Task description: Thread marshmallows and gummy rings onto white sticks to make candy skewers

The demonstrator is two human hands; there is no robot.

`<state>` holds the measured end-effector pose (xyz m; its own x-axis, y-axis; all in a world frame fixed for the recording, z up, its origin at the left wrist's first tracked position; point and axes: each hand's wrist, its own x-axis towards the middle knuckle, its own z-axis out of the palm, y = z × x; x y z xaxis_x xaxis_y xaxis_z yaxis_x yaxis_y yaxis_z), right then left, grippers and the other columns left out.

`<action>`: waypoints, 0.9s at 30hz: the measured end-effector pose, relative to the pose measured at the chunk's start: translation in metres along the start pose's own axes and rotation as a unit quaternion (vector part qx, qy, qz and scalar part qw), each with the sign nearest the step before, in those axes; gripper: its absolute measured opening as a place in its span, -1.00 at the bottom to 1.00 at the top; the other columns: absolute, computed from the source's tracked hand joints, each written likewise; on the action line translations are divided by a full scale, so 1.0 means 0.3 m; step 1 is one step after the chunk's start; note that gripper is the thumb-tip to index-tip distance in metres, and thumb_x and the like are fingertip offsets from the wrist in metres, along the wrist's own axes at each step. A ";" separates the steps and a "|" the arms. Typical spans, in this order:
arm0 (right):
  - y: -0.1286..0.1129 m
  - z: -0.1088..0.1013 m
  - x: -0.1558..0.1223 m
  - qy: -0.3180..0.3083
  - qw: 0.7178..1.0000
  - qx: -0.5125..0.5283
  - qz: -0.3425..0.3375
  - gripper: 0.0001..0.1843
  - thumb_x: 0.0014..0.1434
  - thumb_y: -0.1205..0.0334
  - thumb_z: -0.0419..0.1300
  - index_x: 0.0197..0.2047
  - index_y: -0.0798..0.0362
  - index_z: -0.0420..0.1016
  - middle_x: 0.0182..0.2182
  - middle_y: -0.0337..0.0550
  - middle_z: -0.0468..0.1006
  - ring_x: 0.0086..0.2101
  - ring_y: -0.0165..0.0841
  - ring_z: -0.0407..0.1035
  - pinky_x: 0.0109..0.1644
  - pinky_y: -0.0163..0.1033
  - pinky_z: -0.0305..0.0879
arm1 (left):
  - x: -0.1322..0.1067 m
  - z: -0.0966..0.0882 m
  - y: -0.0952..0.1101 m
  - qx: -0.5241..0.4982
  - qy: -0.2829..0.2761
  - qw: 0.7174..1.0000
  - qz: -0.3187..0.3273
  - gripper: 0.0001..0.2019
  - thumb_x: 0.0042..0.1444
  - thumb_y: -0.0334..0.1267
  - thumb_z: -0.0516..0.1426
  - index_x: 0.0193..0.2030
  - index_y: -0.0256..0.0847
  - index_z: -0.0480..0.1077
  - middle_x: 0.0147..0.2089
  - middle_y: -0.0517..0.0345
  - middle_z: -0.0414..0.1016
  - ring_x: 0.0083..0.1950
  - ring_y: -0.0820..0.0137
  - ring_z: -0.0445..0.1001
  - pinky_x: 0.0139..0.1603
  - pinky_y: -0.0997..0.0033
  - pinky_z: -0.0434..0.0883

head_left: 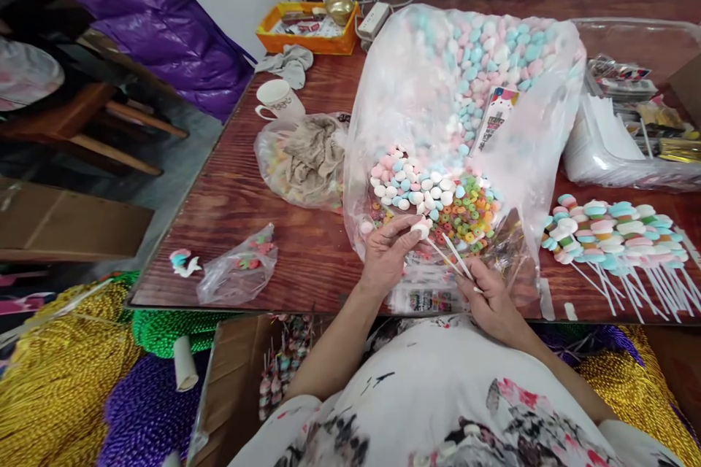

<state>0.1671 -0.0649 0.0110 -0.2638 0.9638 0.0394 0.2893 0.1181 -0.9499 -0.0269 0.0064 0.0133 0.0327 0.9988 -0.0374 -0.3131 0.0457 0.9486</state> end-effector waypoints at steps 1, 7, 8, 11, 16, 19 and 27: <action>0.002 0.002 0.000 0.003 1.000 0.000 -0.001 -0.85 0.38 0.26 0.00 -0.19 0.02 0.38 -0.50 -0.34 0.30 -0.49 -0.43 0.16 -0.33 -0.33 0.12 | -0.002 -0.002 -0.003 -0.004 0.002 1.000 0.004 -0.74 -0.01 -0.15 0.36 -0.16 -0.14 0.60 -0.09 0.10 0.63 -0.33 0.38 0.61 -0.39 0.33 0.63; 0.008 -0.002 0.001 -0.019 1.000 -0.018 -0.009 -0.84 0.32 0.36 0.00 -0.27 0.04 0.37 -0.47 -0.31 0.32 -0.44 -0.42 0.17 -0.30 -0.33 0.11 | -0.019 0.007 -0.021 -0.047 0.030 0.998 0.016 -0.76 -0.05 -0.27 0.39 -0.19 -0.11 0.61 -0.09 0.13 0.61 -0.19 0.39 0.60 -0.27 0.44 0.60; 0.007 -0.003 0.001 -0.023 1.000 -0.020 -0.008 -0.84 0.31 0.38 0.00 -0.26 0.04 0.38 -0.47 -0.31 0.34 -0.43 -0.42 0.19 -0.29 -0.33 0.12 | -0.020 0.009 -0.024 -0.048 0.031 0.998 0.024 -0.76 -0.05 -0.28 0.39 -0.19 -0.11 0.61 -0.10 0.13 0.60 -0.17 0.39 0.59 -0.23 0.43 0.60; 0.012 -0.001 0.000 -0.013 1.000 -0.023 0.000 -0.83 0.29 0.41 -0.01 -0.25 0.04 0.37 -0.47 -0.32 0.34 -0.44 -0.41 0.20 -0.27 -0.33 0.12 | -0.024 0.007 -0.034 -0.040 0.017 0.998 0.042 -0.77 -0.02 -0.28 0.37 -0.16 -0.10 0.60 -0.06 0.12 0.58 -0.20 0.39 0.59 -0.24 0.39 0.60; 0.039 0.015 -0.004 -0.006 0.999 -0.034 0.015 -0.83 0.30 0.38 0.00 -0.22 0.02 0.39 -0.46 -0.30 0.37 -0.44 -0.40 0.21 -0.29 -0.32 0.11 | -0.030 -0.009 -0.048 0.045 0.003 0.991 0.123 -0.73 -0.02 -0.35 0.36 -0.13 -0.08 0.60 -0.01 0.09 0.56 -0.06 0.32 0.58 -0.12 0.34 0.59; 0.052 0.024 -0.006 -0.009 0.999 -0.032 0.025 -0.83 0.32 0.35 0.00 -0.22 0.02 0.39 -0.47 -0.30 0.37 -0.44 -0.39 0.21 -0.31 -0.31 0.10 | -0.028 -0.013 -0.044 0.120 -0.002 0.973 0.197 -0.72 -0.01 -0.40 0.35 -0.12 -0.10 0.60 -0.05 0.07 0.60 -0.02 0.33 0.58 -0.02 0.33 0.55; 0.056 0.037 -0.024 0.048 0.995 0.081 0.040 -0.84 0.40 0.19 -0.01 -0.10 0.00 0.37 -0.53 -0.36 0.33 -0.51 -0.44 0.20 -0.37 -0.33 0.13 | -0.019 -0.045 -0.026 0.299 0.000 0.880 0.370 -0.68 0.07 -0.51 0.28 -0.08 -0.06 0.57 -0.08 0.10 0.65 -0.08 0.35 0.63 -0.02 0.30 0.57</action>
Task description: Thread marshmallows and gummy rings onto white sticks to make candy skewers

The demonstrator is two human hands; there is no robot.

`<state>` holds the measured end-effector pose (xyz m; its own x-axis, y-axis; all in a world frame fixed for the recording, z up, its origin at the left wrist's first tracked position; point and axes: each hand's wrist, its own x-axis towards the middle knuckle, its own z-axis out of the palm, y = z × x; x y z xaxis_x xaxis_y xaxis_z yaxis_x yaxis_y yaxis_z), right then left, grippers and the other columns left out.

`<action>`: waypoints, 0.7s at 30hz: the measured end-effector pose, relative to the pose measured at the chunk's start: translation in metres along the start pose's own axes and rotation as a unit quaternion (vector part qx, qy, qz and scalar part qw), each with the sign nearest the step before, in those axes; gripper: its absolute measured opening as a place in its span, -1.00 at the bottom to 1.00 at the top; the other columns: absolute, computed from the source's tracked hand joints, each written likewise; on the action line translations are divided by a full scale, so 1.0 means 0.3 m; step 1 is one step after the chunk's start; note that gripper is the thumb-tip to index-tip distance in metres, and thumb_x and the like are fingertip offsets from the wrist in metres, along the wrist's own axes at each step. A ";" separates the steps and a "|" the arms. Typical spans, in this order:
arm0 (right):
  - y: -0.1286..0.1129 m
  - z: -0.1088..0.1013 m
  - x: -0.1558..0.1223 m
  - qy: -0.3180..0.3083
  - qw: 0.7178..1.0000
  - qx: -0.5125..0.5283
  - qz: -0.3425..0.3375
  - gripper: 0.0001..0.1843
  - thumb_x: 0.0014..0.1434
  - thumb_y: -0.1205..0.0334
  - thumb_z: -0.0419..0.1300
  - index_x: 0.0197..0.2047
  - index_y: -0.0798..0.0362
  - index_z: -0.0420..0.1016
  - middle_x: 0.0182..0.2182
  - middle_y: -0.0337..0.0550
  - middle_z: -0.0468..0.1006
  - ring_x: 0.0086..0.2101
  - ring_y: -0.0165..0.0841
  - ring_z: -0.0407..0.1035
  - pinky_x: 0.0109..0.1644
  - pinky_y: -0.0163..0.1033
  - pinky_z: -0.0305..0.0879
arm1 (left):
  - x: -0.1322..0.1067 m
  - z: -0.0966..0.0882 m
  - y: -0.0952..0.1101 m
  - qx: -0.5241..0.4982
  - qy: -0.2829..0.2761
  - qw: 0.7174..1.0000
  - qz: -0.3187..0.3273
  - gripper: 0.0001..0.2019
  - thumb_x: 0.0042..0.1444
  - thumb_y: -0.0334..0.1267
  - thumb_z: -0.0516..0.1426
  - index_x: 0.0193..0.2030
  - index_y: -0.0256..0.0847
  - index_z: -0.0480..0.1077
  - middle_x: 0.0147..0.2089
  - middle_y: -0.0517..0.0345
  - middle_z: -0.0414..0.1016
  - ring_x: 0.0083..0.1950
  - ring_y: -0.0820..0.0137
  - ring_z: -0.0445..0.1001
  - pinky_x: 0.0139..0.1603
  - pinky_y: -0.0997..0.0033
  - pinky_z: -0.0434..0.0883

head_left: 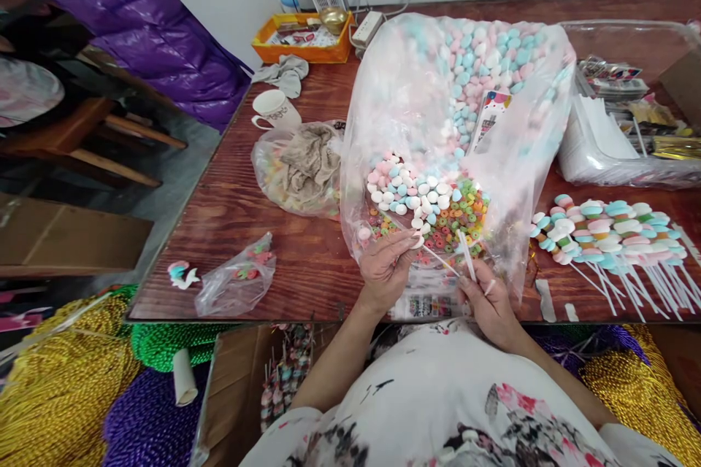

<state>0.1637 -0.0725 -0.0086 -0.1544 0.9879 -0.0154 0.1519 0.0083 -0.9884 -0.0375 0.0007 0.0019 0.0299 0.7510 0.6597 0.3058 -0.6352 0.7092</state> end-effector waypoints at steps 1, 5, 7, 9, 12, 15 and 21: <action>0.000 0.001 -0.002 0.013 1.000 0.013 -0.004 -0.83 0.41 0.18 -0.01 -0.11 0.00 0.36 -0.53 -0.36 0.33 -0.51 -0.44 0.20 -0.38 -0.33 0.13 | -0.002 -0.004 -0.002 0.018 -0.008 1.000 0.017 -0.67 0.06 -0.51 0.28 -0.07 -0.06 0.57 -0.07 0.10 0.65 -0.07 0.34 0.63 -0.01 0.27 0.57; -0.003 0.003 -0.003 0.003 1.000 -0.003 -0.030 -0.85 0.40 0.19 0.01 -0.06 -0.01 0.37 -0.55 -0.37 0.30 -0.54 -0.46 0.16 -0.41 -0.33 0.11 | -0.015 -0.005 -0.006 0.061 -0.029 0.996 0.062 -0.61 0.03 -0.56 0.28 -0.05 -0.04 0.56 -0.06 0.10 0.66 -0.04 0.31 0.63 0.06 0.19 0.55; -0.003 0.005 0.000 -0.007 0.999 -0.022 -0.045 -0.85 0.39 0.20 0.03 -0.07 0.00 0.38 -0.54 -0.36 0.28 -0.53 -0.46 0.16 -0.40 -0.33 0.11 | -0.019 0.001 -0.005 0.045 -0.033 0.997 0.053 -0.61 0.04 -0.56 0.28 -0.05 -0.05 0.56 -0.06 0.09 0.66 -0.05 0.31 0.63 0.05 0.21 0.56; 0.002 0.009 0.004 -0.009 0.998 -0.032 -0.053 -0.85 0.39 0.22 0.02 -0.08 0.00 0.40 -0.53 -0.35 0.27 -0.52 -0.46 0.16 -0.38 -0.32 0.12 | -0.021 0.010 -0.002 -0.002 -0.018 1.000 0.011 -0.63 0.05 -0.54 0.28 -0.05 -0.05 0.57 -0.09 0.11 0.66 -0.08 0.34 0.64 -0.01 0.26 0.58; 0.018 0.020 0.008 -0.032 0.998 -0.031 -0.050 -0.82 0.40 0.24 -0.01 -0.12 0.02 0.40 -0.55 -0.35 0.24 -0.54 -0.46 0.13 -0.40 -0.32 0.11 | -0.020 0.021 0.006 -0.062 0.009 0.997 -0.048 -0.66 0.06 -0.51 0.29 -0.06 -0.04 0.57 -0.12 0.14 0.67 -0.11 0.35 0.64 -0.06 0.30 0.59; 0.035 0.032 0.006 -0.059 0.997 -0.020 -0.053 -0.80 0.40 0.25 -0.02 -0.20 0.03 0.41 -0.57 -0.35 0.19 -0.55 -0.46 0.09 -0.43 -0.32 0.09 | -0.017 0.026 0.014 -0.056 -0.023 0.998 -0.018 -0.62 0.04 -0.54 0.29 -0.05 -0.03 0.57 -0.07 0.11 0.66 -0.06 0.32 0.64 0.01 0.25 0.57; 0.059 0.038 -0.006 -0.027 0.998 -0.005 -0.058 -0.81 0.39 0.25 0.00 -0.06 0.02 0.42 -0.51 -0.30 0.29 -0.54 -0.46 0.12 -0.45 -0.34 0.10 | -0.007 0.027 0.029 -0.116 -0.039 0.991 -0.053 -0.67 0.04 -0.53 0.30 -0.11 -0.03 0.59 -0.08 0.13 0.66 -0.07 0.35 0.64 -0.03 0.33 0.58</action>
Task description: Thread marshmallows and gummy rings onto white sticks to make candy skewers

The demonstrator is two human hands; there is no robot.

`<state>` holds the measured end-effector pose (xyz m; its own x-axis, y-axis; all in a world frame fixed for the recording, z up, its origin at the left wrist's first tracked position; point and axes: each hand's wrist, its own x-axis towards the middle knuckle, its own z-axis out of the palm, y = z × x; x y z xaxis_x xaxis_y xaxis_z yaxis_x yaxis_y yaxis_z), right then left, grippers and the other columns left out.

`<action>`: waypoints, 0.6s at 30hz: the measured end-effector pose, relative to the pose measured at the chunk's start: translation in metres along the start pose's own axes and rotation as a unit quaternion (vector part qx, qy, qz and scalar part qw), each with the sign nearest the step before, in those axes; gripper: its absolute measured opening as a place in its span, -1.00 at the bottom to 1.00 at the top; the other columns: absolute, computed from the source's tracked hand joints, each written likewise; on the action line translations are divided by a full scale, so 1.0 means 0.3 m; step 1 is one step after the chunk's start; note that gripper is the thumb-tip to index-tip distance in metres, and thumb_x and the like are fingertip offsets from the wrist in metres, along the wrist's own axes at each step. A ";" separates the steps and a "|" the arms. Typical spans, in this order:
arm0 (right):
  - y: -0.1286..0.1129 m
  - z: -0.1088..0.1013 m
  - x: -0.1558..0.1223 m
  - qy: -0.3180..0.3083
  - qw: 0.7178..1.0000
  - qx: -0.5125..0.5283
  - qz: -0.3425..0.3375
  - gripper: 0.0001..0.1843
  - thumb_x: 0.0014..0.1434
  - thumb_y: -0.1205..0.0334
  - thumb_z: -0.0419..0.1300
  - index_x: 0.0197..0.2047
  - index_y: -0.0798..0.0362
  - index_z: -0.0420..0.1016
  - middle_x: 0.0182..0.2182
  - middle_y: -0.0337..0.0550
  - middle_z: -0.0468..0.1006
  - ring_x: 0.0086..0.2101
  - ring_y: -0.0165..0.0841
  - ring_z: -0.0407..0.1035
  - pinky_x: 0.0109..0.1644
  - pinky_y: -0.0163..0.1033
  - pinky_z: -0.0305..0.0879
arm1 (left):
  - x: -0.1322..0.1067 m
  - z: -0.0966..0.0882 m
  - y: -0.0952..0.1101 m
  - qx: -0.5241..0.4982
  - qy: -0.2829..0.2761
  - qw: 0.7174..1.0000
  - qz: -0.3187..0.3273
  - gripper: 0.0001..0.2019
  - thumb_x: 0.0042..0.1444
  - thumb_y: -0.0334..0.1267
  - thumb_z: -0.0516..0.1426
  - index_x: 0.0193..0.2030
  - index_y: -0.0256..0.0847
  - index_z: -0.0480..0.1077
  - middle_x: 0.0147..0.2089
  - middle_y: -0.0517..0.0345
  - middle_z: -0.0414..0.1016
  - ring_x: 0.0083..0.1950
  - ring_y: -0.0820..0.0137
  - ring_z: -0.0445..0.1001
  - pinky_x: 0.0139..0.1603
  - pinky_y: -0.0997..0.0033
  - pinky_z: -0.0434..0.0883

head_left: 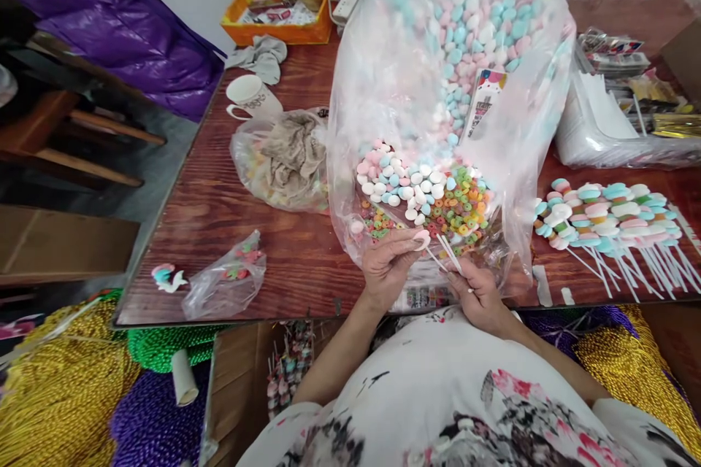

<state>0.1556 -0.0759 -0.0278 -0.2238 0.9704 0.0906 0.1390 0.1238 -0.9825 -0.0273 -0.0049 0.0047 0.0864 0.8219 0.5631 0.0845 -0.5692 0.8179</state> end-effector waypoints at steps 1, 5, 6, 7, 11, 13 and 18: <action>0.002 -0.001 -0.002 0.005 1.000 -0.002 -0.004 -0.80 0.39 0.25 0.01 -0.04 0.02 0.43 -0.50 -0.29 0.30 -0.54 -0.45 0.13 -0.45 -0.34 0.11 | 0.001 0.000 0.000 -0.007 -0.001 1.000 -0.005 -0.67 0.04 -0.53 0.30 -0.12 -0.03 0.60 -0.09 0.13 0.66 -0.07 0.36 0.64 -0.04 0.34 0.59; -0.005 -0.018 -0.006 0.021 0.999 -0.030 -0.022 -0.82 0.38 0.24 0.02 -0.08 0.02 0.44 -0.51 -0.29 0.32 -0.53 -0.44 0.18 -0.42 -0.33 0.15 | -0.002 -0.006 -0.012 -0.015 -0.019 1.000 -0.003 -0.68 0.03 -0.54 0.30 -0.14 -0.05 0.60 -0.10 0.11 0.67 -0.06 0.35 0.64 -0.02 0.36 0.58; -0.010 -0.025 -0.007 0.029 0.998 -0.044 -0.023 -0.83 0.38 0.25 0.03 -0.09 0.01 0.44 -0.52 -0.29 0.33 -0.53 -0.44 0.19 -0.41 -0.33 0.16 | -0.006 -0.006 -0.017 -0.017 -0.018 1.000 -0.008 -0.68 0.02 -0.54 0.31 -0.14 -0.05 0.60 -0.11 0.11 0.67 -0.07 0.36 0.64 -0.03 0.37 0.58; -0.016 -0.031 -0.007 0.037 0.997 -0.060 -0.023 -0.84 0.37 0.26 0.04 -0.10 0.00 0.44 -0.52 -0.30 0.34 -0.53 -0.45 0.20 -0.41 -0.33 0.16 | -0.013 -0.005 -0.020 -0.017 -0.013 1.000 -0.014 -0.69 0.01 -0.53 0.32 -0.15 -0.05 0.60 -0.12 0.11 0.67 -0.08 0.36 0.64 -0.04 0.38 0.58; -0.033 -0.041 -0.005 0.028 0.995 -0.093 -0.001 -0.82 0.37 0.24 0.02 -0.12 -0.01 0.44 -0.52 -0.29 0.35 -0.53 -0.43 0.22 -0.41 -0.32 0.16 | -0.059 0.033 -0.007 0.002 -0.051 0.998 -0.029 -0.78 0.07 -0.46 0.29 -0.16 -0.10 0.60 -0.17 0.07 0.67 -0.15 0.38 0.64 -0.09 0.39 0.58; -0.034 -0.039 -0.003 0.033 0.996 -0.088 0.003 -0.80 0.38 0.21 0.00 -0.12 0.00 0.44 -0.52 -0.28 0.35 -0.53 -0.42 0.22 -0.42 -0.32 0.17 | -0.083 0.062 0.011 0.003 -0.113 0.993 -0.035 -0.81 0.16 -0.43 0.23 -0.13 -0.13 0.59 -0.13 0.00 0.66 -0.13 0.37 0.64 -0.09 0.37 0.58; -0.019 -0.078 0.001 0.084 0.990 -0.113 0.017 -0.83 0.36 0.24 0.02 -0.20 0.01 0.43 -0.55 -0.31 0.33 -0.54 -0.42 0.20 -0.41 -0.32 0.16 | -0.086 0.055 0.008 0.044 -0.166 0.985 -0.030 -0.71 0.23 -0.38 0.16 0.07 -0.15 0.50 -0.03 -0.05 0.63 -0.02 0.34 0.61 0.01 0.30 0.56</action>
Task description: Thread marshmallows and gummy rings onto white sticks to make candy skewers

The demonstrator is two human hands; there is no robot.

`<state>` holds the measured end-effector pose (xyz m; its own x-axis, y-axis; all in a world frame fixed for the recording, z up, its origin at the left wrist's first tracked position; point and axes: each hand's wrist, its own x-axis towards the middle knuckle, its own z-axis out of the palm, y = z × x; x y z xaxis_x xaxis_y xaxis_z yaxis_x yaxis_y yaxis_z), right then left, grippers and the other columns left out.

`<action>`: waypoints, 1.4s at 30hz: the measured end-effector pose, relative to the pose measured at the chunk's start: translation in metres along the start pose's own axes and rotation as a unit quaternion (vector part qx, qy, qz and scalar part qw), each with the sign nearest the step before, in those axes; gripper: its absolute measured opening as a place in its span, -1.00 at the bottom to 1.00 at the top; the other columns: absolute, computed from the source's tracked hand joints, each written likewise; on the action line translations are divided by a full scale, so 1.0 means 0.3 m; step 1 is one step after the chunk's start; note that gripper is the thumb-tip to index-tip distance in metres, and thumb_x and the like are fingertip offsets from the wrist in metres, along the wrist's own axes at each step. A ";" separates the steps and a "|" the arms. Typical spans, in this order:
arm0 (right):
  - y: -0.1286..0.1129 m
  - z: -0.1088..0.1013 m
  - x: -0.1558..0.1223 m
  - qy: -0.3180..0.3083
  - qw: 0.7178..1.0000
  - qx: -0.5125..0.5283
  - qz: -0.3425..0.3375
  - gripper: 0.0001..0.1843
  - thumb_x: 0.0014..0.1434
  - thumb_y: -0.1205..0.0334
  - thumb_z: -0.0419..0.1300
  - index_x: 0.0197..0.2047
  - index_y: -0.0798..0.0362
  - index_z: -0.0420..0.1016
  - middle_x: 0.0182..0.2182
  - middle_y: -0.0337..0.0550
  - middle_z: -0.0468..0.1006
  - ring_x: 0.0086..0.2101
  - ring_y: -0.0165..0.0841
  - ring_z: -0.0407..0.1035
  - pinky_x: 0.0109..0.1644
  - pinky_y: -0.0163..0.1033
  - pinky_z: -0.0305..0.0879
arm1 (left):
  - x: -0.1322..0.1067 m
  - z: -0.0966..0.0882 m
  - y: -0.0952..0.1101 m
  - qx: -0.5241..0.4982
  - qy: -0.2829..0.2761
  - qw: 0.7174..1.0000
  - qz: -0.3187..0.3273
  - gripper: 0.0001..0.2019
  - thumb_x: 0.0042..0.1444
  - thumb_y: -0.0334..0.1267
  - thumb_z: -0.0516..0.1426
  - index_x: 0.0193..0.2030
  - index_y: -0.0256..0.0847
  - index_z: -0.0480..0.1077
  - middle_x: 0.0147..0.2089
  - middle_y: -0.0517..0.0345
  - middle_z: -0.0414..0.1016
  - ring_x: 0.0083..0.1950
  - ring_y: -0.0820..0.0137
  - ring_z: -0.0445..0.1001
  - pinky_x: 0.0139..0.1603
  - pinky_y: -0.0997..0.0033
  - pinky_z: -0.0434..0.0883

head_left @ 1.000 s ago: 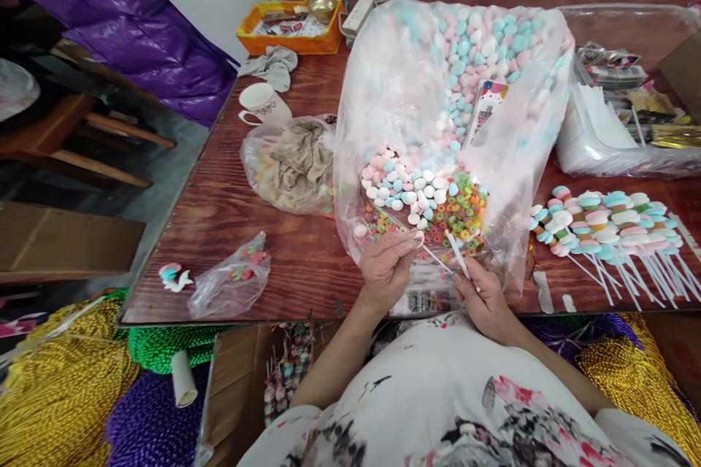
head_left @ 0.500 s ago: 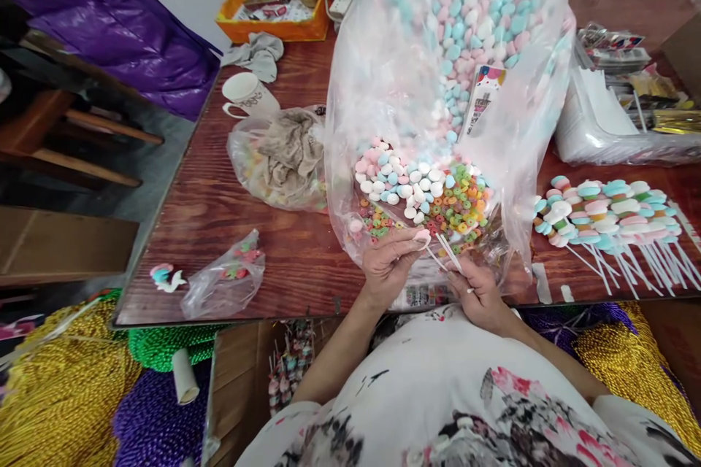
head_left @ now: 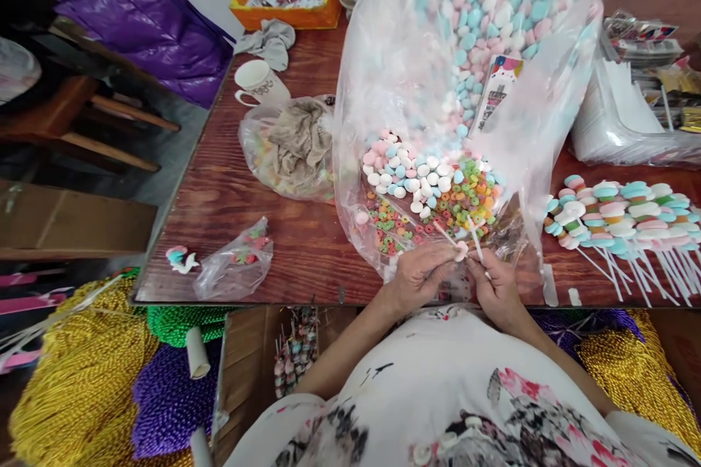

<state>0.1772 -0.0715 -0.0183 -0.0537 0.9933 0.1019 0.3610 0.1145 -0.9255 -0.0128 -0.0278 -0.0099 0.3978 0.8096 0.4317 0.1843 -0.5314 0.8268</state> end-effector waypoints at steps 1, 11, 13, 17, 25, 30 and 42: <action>0.010 -0.015 0.003 0.009 1.000 -0.017 0.007 -0.84 0.34 0.26 0.03 -0.21 0.01 0.43 -0.54 -0.31 0.34 -0.53 -0.42 0.21 -0.39 -0.31 0.16 | 0.004 -0.023 -0.016 0.025 0.021 0.999 -0.009 -0.70 0.23 -0.36 0.16 0.10 -0.16 0.49 -0.03 -0.04 0.63 -0.02 0.34 0.61 0.02 0.28 0.55; 0.082 -0.059 -0.002 0.027 0.998 -0.053 0.025 -0.88 0.28 0.34 0.04 -0.23 0.03 0.40 -0.54 -0.33 0.34 -0.52 -0.41 0.22 -0.36 -0.30 0.16 | 0.108 -0.078 -0.103 0.336 -0.076 0.937 -0.047 -0.83 0.23 -0.34 0.09 -0.20 -0.23 0.53 -0.27 -0.01 0.51 -0.21 0.27 0.44 -0.16 0.26 0.40; 0.086 -0.062 -0.007 0.033 0.998 -0.052 0.033 -0.87 0.28 0.34 0.03 -0.24 0.02 0.39 -0.54 -0.33 0.33 -0.51 -0.41 0.23 -0.35 -0.30 0.16 | 0.143 -0.044 -0.082 0.383 -0.123 0.912 -0.076 -0.85 0.21 -0.36 0.10 -0.21 -0.22 0.52 -0.24 -0.04 0.47 -0.15 0.21 0.42 -0.17 0.24 0.39; 0.086 -0.074 -0.013 0.034 0.997 -0.050 0.045 -0.87 0.28 0.33 0.03 -0.25 0.02 0.39 -0.55 -0.33 0.34 -0.51 -0.41 0.22 -0.36 -0.30 0.16 | 0.190 -0.010 -0.060 0.446 -0.169 0.871 -0.117 -0.89 0.18 -0.35 0.13 -0.22 -0.25 0.50 -0.14 -0.14 0.43 -0.08 0.11 0.39 -0.23 0.20 0.37; 0.066 -0.074 -0.004 0.012 0.998 -0.063 0.013 -0.83 0.33 0.29 0.01 -0.28 0.01 0.38 -0.52 -0.29 0.40 -0.51 -0.41 0.27 -0.37 -0.30 0.17 | 0.129 0.035 -0.065 0.305 -0.114 0.944 -0.052 -0.87 0.12 -0.43 0.12 -0.27 -0.26 0.51 -0.24 -0.06 0.54 -0.12 0.20 0.45 -0.10 0.16 0.42; 0.047 -0.063 -0.027 -0.045 0.998 -0.048 -0.024 -0.83 0.36 0.31 0.00 -0.13 0.01 0.41 -0.47 -0.26 0.46 -0.51 -0.40 0.31 -0.37 -0.31 0.20 | 0.128 0.001 -0.028 -0.059 0.042 0.962 -0.263 -0.87 0.04 -0.34 0.23 -0.25 -0.27 0.57 -0.40 0.11 0.59 -0.47 0.44 0.47 -0.43 0.43 0.44; 0.033 -0.048 -0.030 -0.045 0.987 -0.138 -0.074 -0.77 0.34 0.36 -0.04 -0.07 0.02 0.40 -0.40 -0.17 0.52 -0.45 -0.33 0.40 -0.35 -0.26 0.22 | 0.091 0.001 -0.006 -0.256 0.186 0.883 -0.346 -0.84 -0.14 -0.29 0.34 -0.36 -0.25 0.60 -0.44 0.16 0.60 -0.54 0.50 0.46 -0.59 0.53 0.46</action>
<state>0.1946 -0.0793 -0.0230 -0.2023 0.9619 0.1837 0.5818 0.2689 -0.7676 -0.0021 -0.0049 0.0001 0.0096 0.9731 -0.2303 -0.2014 0.2275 0.9527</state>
